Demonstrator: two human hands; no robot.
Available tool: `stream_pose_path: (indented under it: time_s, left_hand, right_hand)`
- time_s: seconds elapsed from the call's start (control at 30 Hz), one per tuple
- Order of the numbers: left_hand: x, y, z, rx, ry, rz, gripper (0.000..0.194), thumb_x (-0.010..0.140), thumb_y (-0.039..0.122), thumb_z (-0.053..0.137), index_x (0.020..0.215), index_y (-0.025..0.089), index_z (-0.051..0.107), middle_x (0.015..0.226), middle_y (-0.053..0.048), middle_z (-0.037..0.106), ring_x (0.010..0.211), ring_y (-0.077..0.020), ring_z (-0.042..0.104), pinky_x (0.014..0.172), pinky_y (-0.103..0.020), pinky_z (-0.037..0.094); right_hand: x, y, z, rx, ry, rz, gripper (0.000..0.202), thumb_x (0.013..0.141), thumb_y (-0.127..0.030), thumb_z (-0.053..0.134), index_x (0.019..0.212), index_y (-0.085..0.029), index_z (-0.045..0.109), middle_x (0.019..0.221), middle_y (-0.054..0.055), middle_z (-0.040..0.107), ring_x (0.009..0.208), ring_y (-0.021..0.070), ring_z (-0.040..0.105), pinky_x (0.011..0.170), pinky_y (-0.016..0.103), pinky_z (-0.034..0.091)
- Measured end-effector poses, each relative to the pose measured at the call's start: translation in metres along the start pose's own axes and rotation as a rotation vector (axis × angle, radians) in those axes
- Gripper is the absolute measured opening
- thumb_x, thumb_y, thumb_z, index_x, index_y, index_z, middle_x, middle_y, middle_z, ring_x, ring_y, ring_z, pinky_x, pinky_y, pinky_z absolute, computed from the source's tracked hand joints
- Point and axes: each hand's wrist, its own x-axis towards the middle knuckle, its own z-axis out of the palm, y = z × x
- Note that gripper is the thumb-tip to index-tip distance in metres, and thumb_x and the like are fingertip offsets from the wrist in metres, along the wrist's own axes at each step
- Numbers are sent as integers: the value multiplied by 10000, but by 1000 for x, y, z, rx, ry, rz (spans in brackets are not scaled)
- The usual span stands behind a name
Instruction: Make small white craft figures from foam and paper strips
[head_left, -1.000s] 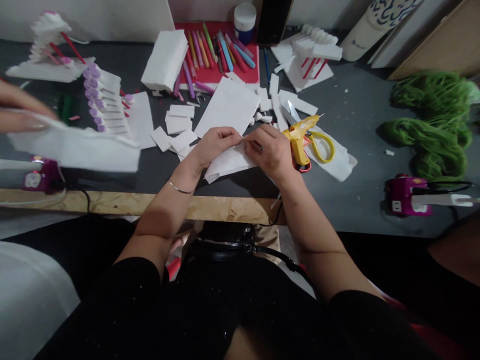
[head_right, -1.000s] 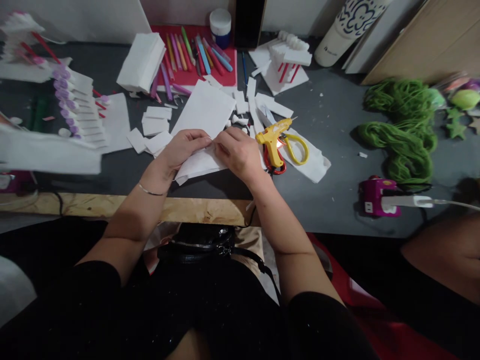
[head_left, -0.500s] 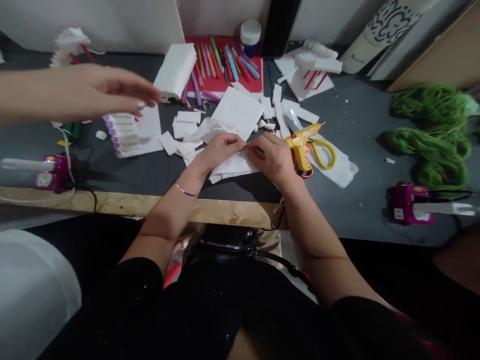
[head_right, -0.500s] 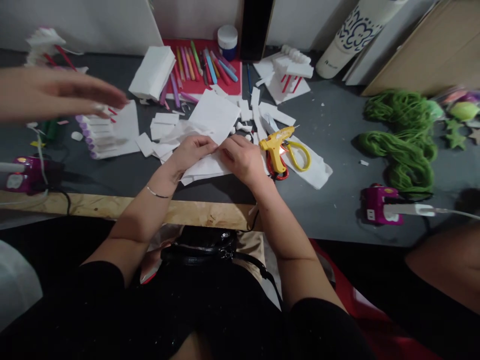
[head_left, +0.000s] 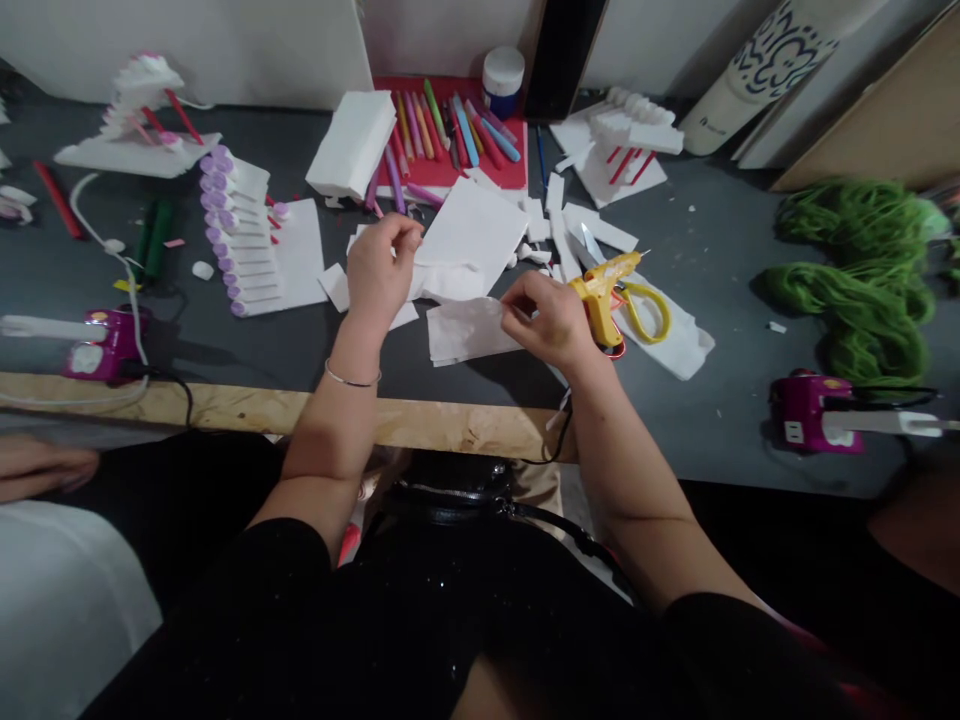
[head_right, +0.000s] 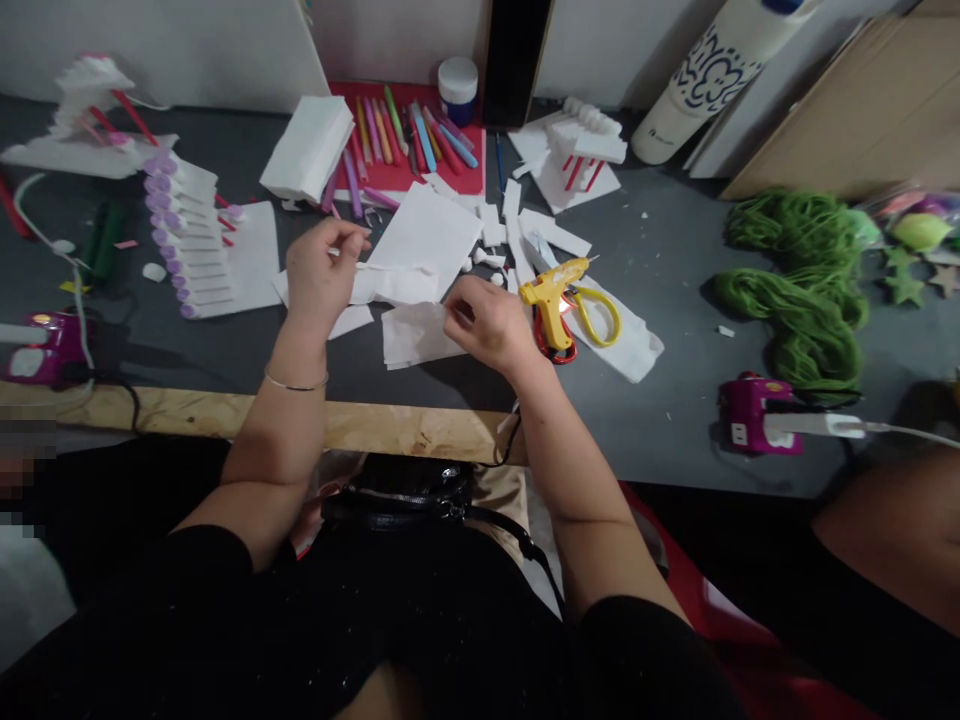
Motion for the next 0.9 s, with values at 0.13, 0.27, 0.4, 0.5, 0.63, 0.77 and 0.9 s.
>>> stream_pose_path:
  time_s: [0.13,0.27,0.4,0.5,0.63,0.77,0.9]
  left_hand:
    - [7,-27,-1,309,-33,28,194,952,364,565,1007,292,737,1180,-119,745,1177,-349,575,1068,-548,401]
    - [7,-42,9,390,-69,23,204,939,359,588,974,228,739,1131,-145,742,1200,-373,564,1101,-581,369]
    - [8,-45,9,394,-56,41,219,954,387,591,846,244,717,1034,-129,744,1149,-363,577,1104,-588,372]
    - [6,-32,5,373,3,38,210,966,415,598,938,249,723,1116,-141,735,1198,-373,565,1116,-587,361]
    - [-10,7,14,191,11,138,365,1014,545,519,1105,240,697,1276,-143,688,1282,-333,557,1143,-512,365]
    - [-31,39,36,-180,-430,281,600,988,728,453,1130,186,667,1175,-134,730,1103,-252,665,994,-375,486]
    - [-37,42,47,-348,-501,154,543,943,697,580,1053,171,655,991,-78,737,904,-192,670,821,-295,481]
  right_hand:
    - [-2,-1,1,8,-42,-21,105,753,-130,564,766,-233,546,689,-26,548,623,127,492,600,288,373]
    - [-3,-1,1,13,-82,3,98,740,-144,568,772,-234,551,696,-23,561,636,129,485,614,289,378]
    - [-2,0,1,47,-112,45,59,772,-179,578,795,-233,575,707,-25,580,639,127,496,623,290,394]
    - [-2,-1,2,82,-122,56,44,773,-192,580,797,-227,591,697,-28,592,614,118,495,606,285,391]
    - [-1,-2,2,129,-141,96,60,774,-197,576,813,-226,611,699,-28,620,606,115,495,599,280,394]
    - [-1,-1,-1,185,-119,166,57,819,-282,631,823,-227,615,692,-29,619,599,117,487,602,278,397]
    - [1,2,-5,226,-52,303,169,831,-373,692,815,-220,624,707,-23,623,611,116,503,596,274,384]
